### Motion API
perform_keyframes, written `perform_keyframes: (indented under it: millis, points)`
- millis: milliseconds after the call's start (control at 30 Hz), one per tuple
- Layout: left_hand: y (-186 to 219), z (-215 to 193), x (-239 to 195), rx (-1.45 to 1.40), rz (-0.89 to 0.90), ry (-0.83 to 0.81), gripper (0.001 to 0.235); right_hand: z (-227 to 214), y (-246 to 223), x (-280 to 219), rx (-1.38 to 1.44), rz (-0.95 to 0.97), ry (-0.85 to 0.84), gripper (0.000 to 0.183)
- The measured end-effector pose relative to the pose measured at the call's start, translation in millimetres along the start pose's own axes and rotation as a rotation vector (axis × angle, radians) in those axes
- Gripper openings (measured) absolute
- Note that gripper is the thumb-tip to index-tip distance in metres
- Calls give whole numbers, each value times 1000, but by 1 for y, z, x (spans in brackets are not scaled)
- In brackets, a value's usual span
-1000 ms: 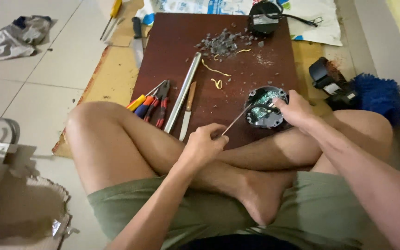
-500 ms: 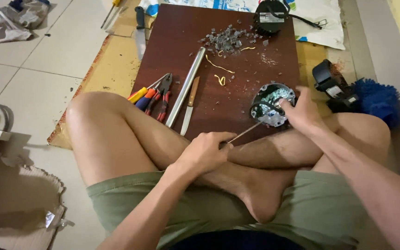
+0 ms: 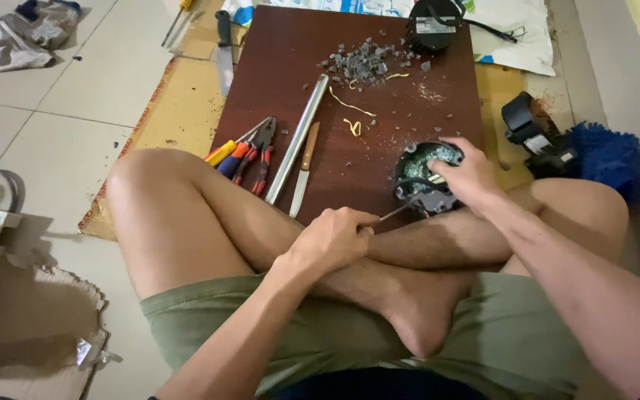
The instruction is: The person sits on the floor and uses a screwdriver to work on a small electronic device, then uses pliers to cut a small piece of wire.
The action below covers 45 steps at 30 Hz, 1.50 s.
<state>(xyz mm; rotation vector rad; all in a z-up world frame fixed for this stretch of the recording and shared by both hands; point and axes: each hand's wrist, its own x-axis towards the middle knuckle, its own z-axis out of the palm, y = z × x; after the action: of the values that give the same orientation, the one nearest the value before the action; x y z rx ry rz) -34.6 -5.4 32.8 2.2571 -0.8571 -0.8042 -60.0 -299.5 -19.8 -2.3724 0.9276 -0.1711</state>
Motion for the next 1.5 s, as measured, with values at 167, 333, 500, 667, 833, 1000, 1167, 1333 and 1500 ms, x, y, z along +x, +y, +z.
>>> perform_keyframes:
  millis: [167, 333, 500, 667, 833, 1000, 1167, 1333, 1500]
  points:
    - [6, -3, -1, -4, -26, -7, 42, 13, 21, 17, -47, 64, 5, 60]
    - [25, 12, 14, 80, -165, 41, 35, 7, 13, 14, -84, 87, -20, 60]
    - [45, 43, 51, 196, -205, 89, 32, -3, 15, 19, -41, 108, -36, 63]
    - [79, 47, 18, 144, -242, 148, 21, 10, 36, 41, 9, 84, -69, 65]
    - [88, 57, -11, 200, -223, 27, 24, -25, -35, -9, -23, 272, -208, 83]
    - [73, 100, -14, -417, -409, 226, 33, -32, -40, -12, 6, 321, -165, 82]
    - [63, 115, 42, -734, -563, 214, 46, -5, -14, -5, -66, 200, -98, 72]
    - [12, 75, 90, -541, -436, 300, 39, 16, 11, 16, -152, 129, -43, 59]
    - [30, 7, -9, -60, -253, 156, 36, 28, 48, 41, -111, 94, 64, 55]
